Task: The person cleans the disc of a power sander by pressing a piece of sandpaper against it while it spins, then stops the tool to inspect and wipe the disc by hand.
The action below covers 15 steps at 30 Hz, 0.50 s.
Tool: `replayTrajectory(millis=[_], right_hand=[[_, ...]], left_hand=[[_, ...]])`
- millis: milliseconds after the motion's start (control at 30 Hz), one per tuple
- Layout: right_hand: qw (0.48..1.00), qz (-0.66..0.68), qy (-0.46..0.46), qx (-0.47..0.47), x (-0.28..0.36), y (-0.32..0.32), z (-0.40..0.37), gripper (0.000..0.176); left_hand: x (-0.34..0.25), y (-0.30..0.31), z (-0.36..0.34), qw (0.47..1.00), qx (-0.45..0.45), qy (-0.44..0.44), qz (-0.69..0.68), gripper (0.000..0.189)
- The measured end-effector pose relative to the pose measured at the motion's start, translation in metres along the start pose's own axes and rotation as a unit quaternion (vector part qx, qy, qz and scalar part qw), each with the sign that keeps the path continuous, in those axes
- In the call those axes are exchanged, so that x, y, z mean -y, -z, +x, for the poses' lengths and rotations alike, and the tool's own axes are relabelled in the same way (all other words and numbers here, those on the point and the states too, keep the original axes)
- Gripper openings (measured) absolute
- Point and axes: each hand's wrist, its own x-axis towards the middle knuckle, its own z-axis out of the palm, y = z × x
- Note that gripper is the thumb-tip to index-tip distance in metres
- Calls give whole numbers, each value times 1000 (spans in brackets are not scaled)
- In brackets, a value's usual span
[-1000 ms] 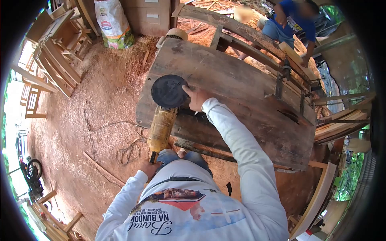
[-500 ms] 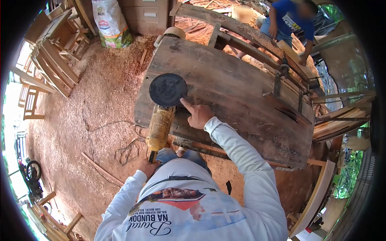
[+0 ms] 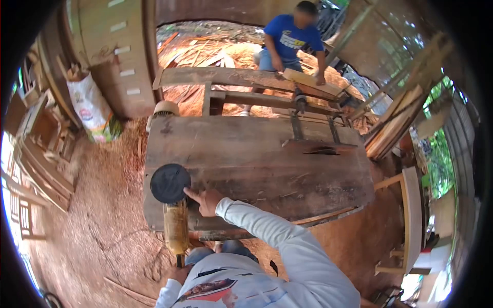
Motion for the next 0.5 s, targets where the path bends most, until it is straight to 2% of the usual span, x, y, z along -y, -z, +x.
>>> replayTrajectory(millis=[67, 100, 133, 167, 200, 233, 267, 333, 433, 500], right_hand=[[999, 23, 17, 39, 12, 10, -4, 91], [999, 14, 22, 22, 10, 8, -5, 92], [999, 20, 8, 28, 13, 10, -9, 92], [999, 20, -3, 32, 12, 17, -8, 92], [999, 20, -13, 35, 11, 23, -5, 91], [998, 52, 19, -5, 13, 15, -4, 92], [999, 25, 32, 31, 13, 5, -2, 92], [998, 52, -18, 32, 11, 2, 6, 93], [999, 45, 14, 4, 7, 4, 8, 88], [999, -1, 15, 46, 20, 13, 5, 89]], left_hand=[[49, -7, 25, 998, -27, -2, 63, 39], [64, -10, 32, 998, -39, -47, 30, 42], [35, -4, 17, 999, -30, -13, 25, 40], [26, -2, 11, 999, -26, -18, 25, 39], [30, -2, 17, 999, -22, -18, 42, 37], [33, -2, 21, 998, -19, -19, 59, 36], [41, -2, 18, 999, -24, -11, 46, 36], [37, -4, 20, 999, -32, -4, 21, 36], [34, -5, 19, 999, -31, 19, 35, 38], [40, -6, 24, 998, -31, 28, 56, 40]])
